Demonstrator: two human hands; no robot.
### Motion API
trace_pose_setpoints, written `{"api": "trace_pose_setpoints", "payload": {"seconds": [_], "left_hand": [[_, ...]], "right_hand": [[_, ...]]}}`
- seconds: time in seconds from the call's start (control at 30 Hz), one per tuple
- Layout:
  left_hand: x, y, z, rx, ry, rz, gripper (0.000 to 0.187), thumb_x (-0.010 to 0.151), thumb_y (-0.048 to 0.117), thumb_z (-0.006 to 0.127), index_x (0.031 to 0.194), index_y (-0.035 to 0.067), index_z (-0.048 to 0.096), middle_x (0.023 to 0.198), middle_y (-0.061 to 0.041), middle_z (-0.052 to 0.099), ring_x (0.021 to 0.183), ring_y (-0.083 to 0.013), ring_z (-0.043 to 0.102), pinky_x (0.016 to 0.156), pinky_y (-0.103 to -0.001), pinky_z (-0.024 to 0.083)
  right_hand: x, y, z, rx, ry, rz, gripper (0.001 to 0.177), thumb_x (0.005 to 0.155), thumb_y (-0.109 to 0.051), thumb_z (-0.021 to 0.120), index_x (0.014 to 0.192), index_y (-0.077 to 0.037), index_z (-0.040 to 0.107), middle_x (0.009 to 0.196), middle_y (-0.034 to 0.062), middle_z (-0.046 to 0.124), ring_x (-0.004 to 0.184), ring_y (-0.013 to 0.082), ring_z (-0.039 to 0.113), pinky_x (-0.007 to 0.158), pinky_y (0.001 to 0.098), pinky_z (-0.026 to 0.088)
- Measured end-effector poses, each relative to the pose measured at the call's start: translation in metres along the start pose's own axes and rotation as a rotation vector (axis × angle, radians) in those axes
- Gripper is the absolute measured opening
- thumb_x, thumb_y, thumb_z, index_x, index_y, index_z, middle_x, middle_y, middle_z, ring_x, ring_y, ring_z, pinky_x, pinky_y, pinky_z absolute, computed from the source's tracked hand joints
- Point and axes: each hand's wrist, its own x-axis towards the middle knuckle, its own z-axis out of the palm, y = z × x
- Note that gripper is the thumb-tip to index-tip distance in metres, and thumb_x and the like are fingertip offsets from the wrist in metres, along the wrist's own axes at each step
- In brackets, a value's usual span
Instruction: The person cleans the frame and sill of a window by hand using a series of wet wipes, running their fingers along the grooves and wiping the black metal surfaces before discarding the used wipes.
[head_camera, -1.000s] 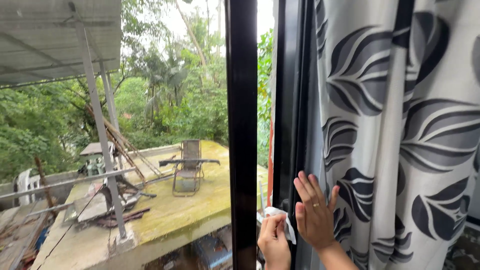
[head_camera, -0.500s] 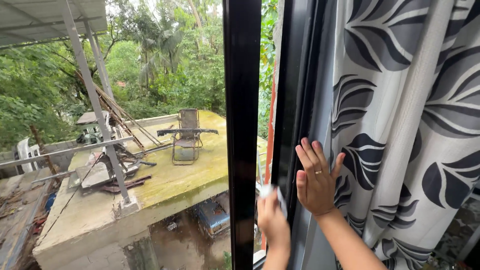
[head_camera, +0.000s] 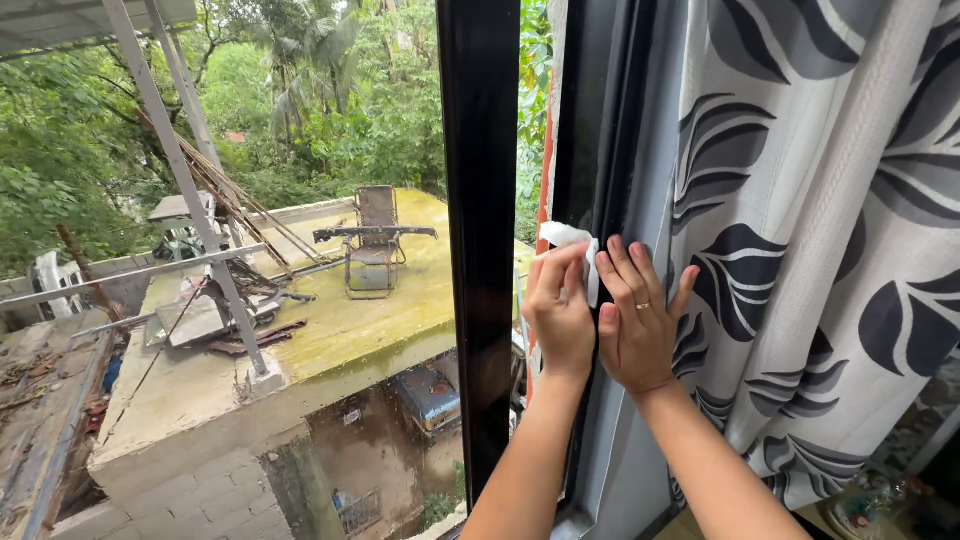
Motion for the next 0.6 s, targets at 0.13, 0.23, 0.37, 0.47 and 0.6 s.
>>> {"api": "trace_pose_setpoints", "payload": {"seconds": [0.13, 0.23, 0.37, 0.47, 0.6], "left_hand": [[-0.057, -0.025, -0.028, 0.155, -0.065, 0.089, 0.021, 0.092, -0.007, 0.065, 0.109, 0.004, 0.072, 0.101, -0.013, 0.067, 0.093, -0.0285, 0.070, 0.082, -0.036, 0.056], [-0.123, -0.054, -0.063, 0.216, -0.113, -0.077, 0.029, 0.084, -0.010, 0.062, 0.108, 0.004, 0.073, 0.102, -0.013, 0.070, 0.092, -0.0297, 0.071, 0.078, -0.037, 0.057], [-0.186, -0.082, -0.089, 0.367, -0.116, -0.321, 0.018, 0.086, -0.005, 0.065, 0.098, 0.005, 0.074, 0.094, -0.011, 0.069, 0.085, -0.0272, 0.073, 0.073, -0.037, 0.057], [-0.183, -0.082, -0.084, 0.361, -0.047, -0.325, 0.010, 0.090, -0.004, 0.064, 0.093, 0.004, 0.071, 0.093, -0.010, 0.070, 0.085, -0.0259, 0.073, 0.075, -0.036, 0.057], [-0.121, -0.074, -0.060, 0.274, 0.025, -0.158, 0.017, 0.092, -0.004, 0.062, 0.102, 0.004, 0.074, 0.097, -0.010, 0.072, 0.091, -0.0253, 0.073, 0.080, -0.035, 0.057]], "right_hand": [[0.001, -0.001, 0.000, 0.001, 0.005, 0.000, 0.050, 0.112, -0.027, 0.027, 0.147, -0.004, 0.057, 0.154, 0.0088, 0.056, 0.152, 0.0258, 0.041, 0.128, 0.0575, -0.004], [0.004, -0.001, 0.001, 0.007, 0.016, -0.014, 0.051, 0.113, -0.026, 0.027, 0.147, -0.004, 0.057, 0.154, 0.0095, 0.056, 0.152, 0.0260, 0.040, 0.128, 0.0572, -0.004], [0.001, -0.002, 0.000, 0.006, 0.008, -0.008, 0.051, 0.113, -0.026, 0.027, 0.147, -0.004, 0.057, 0.154, 0.0096, 0.057, 0.153, 0.0257, 0.039, 0.128, 0.0565, -0.003], [0.001, -0.002, -0.001, -0.004, 0.002, -0.010, 0.051, 0.113, -0.027, 0.027, 0.147, -0.004, 0.057, 0.155, 0.0093, 0.057, 0.153, 0.0261, 0.039, 0.128, 0.0569, -0.003], [0.001, -0.002, 0.000, -0.002, -0.006, -0.011, 0.051, 0.114, -0.026, 0.027, 0.147, -0.004, 0.057, 0.155, 0.0098, 0.057, 0.153, 0.0265, 0.039, 0.128, 0.0571, -0.003]]}}
